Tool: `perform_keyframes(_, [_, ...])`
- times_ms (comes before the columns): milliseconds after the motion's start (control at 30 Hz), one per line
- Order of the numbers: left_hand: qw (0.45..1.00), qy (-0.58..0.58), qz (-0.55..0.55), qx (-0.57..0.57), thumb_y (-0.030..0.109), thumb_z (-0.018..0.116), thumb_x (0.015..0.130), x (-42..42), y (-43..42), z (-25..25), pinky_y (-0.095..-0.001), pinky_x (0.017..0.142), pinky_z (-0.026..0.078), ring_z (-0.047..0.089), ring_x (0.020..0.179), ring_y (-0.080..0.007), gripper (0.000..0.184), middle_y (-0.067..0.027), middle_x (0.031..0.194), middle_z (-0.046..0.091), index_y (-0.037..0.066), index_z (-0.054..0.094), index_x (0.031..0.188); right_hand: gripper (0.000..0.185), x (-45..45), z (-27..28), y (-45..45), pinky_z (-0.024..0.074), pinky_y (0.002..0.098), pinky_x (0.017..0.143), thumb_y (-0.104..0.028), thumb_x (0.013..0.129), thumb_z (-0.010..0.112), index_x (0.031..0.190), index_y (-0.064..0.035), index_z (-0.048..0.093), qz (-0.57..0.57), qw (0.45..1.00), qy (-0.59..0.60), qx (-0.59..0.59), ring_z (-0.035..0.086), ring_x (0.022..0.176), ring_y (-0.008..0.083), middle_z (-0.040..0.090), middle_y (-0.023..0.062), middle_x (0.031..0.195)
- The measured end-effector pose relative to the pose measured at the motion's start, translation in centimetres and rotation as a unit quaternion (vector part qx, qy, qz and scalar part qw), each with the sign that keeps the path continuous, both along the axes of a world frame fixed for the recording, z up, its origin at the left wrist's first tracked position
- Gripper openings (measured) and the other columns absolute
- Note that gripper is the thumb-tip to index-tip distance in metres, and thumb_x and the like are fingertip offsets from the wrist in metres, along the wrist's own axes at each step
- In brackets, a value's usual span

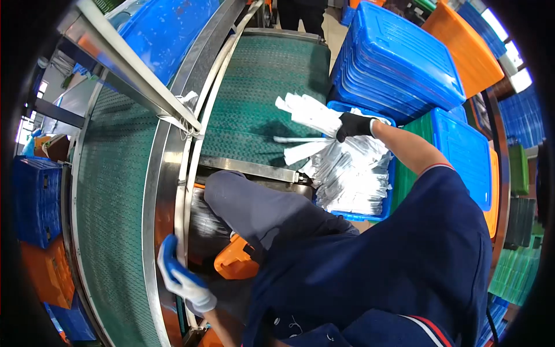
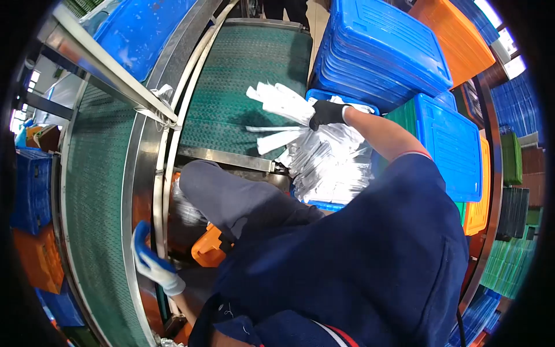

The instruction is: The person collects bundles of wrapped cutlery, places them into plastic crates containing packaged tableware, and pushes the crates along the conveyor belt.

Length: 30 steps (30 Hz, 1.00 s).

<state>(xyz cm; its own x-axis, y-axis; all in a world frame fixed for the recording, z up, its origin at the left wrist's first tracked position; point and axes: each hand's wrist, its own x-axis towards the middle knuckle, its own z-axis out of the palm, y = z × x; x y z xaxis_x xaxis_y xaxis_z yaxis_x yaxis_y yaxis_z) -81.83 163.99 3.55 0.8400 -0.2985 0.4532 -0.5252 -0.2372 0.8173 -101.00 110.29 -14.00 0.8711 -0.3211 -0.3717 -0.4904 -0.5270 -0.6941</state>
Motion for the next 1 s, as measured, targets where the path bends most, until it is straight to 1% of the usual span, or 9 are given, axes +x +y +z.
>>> perform_keyframes(100, [0.992,0.064,-0.112,0.003,0.004,0.045,0.093,-1.2,-3.7,-0.8,-0.0367,0.102,0.048,0.063,0.115,-0.0267,0.038,-0.0168,0.126,0.065,-0.009,0.063,0.124,0.013,0.1,-1.0,-1.3,0.0566,0.0356,0.079,-0.015,0.086,0.069,0.092,-0.0051,0.075,0.273,0.927,-0.259,0.012,0.074,0.089,0.0235,0.076,0.0110,0.095])
perform_keyframes(200, [0.965,0.055,-0.231,0.110,0.004,0.071,0.084,-1.1,-7.5,-1.9,-0.0365,0.099,0.050,0.064,0.114,-0.0278,0.041,-0.0159,0.124,0.065,-0.003,0.066,0.125,0.029,2.7,2.8,2.0,0.0555,0.0400,0.088,-0.026,0.101,0.055,0.101,-0.0025,0.072,0.314,0.874,-0.365,0.065,0.072,0.097,0.0293,0.075,0.0130,0.102])
perform_keyframes(233, [0.955,-0.057,-0.253,0.143,0.008,0.077,0.082,-1.0,-9.0,-2.3,-0.0387,0.103,0.047,0.062,0.118,-0.0306,0.049,-0.0169,0.126,0.064,-0.001,0.063,0.128,0.035,3.8,4.1,3.3,0.0541,0.0409,0.091,-0.030,0.103,0.051,0.102,-0.0026,0.072,0.306,0.874,-0.367,0.090,0.070,0.101,0.0308,0.074,0.0148,0.106])
perform_keyframes(367, [0.929,0.140,-0.341,-0.027,0.013,0.082,0.076,-1.3,-13.2,-3.5,-0.0382,0.114,0.037,0.045,0.138,-0.0311,0.104,-0.0218,0.153,0.041,0.001,0.019,0.159,0.047,10.3,11.1,11.8,0.0491,0.0441,0.099,-0.041,0.106,0.046,0.111,-0.0012,0.071,0.323,0.830,-0.440,0.112,0.066,0.111,0.0316,0.071,0.0167,0.114])
perform_keyframes(433, [0.926,0.169,-0.330,-0.072,0.008,0.085,0.068,-1.2,-13.0,-2.5,-0.0355,0.113,0.035,0.043,0.137,-0.0263,0.114,-0.0204,0.151,0.041,-0.001,0.015,0.159,0.035,13.9,16.3,19.8,0.0498,0.0371,0.097,-0.023,0.093,0.072,0.118,0.0015,0.069,0.132,0.850,-0.300,0.413,0.066,0.109,0.0215,0.071,0.0135,0.116])
perform_keyframes(533, [0.933,0.242,-0.206,-0.172,-0.005,0.080,0.068,-0.8,-10.0,0.3,-0.0325,0.087,0.053,0.060,0.101,-0.0179,0.081,-0.0095,0.116,0.060,0.000,0.041,0.139,0.048,17.8,19.5,27.6,0.0575,0.0365,0.077,-0.037,0.084,0.081,0.110,0.0022,0.072,0.143,0.873,-0.457,0.089,0.074,0.082,0.0256,0.076,0.0162,0.096])
perform_keyframes(600, [0.942,0.215,-0.133,-0.221,-0.011,0.077,0.067,-0.2,-6.7,0.9,-0.0318,0.085,0.053,0.062,0.093,-0.0169,0.068,-0.0088,0.109,0.062,0.002,0.047,0.127,0.038,19.2,21.4,32.5,0.0566,0.0372,0.073,-0.031,0.086,0.079,0.101,0.0036,0.072,0.134,0.862,-0.478,0.102,0.075,0.082,0.0266,0.075,0.0194,0.090])
perform_keyframes(667, [0.937,0.238,-0.106,-0.233,-0.005,0.078,0.068,0.2,-2.9,1.5,-0.0319,0.085,0.053,0.062,0.094,-0.0170,0.061,-0.0085,0.107,0.063,0.003,0.051,0.122,0.060,21.0,21.4,35.2,0.0569,0.0428,0.070,-0.061,0.088,0.065,0.106,-0.0046,0.074,0.184,0.873,-0.443,0.092,0.073,0.081,0.0370,0.074,0.0205,0.086])
perform_keyframes(1000, [0.769,0.460,0.000,-0.444,0.028,0.064,0.096,-1.9,9.4,-3.6,-0.0384,0.079,0.056,0.067,0.087,-0.0253,0.031,-0.0091,0.094,0.067,0.006,0.061,0.118,0.039,24.2,19.3,40.7,0.0501,0.0440,0.059,-0.047,0.087,0.071,0.082,-0.0083,0.069,0.331,0.744,-0.580,-0.023,0.065,0.063,0.0343,0.064,0.0129,0.067])
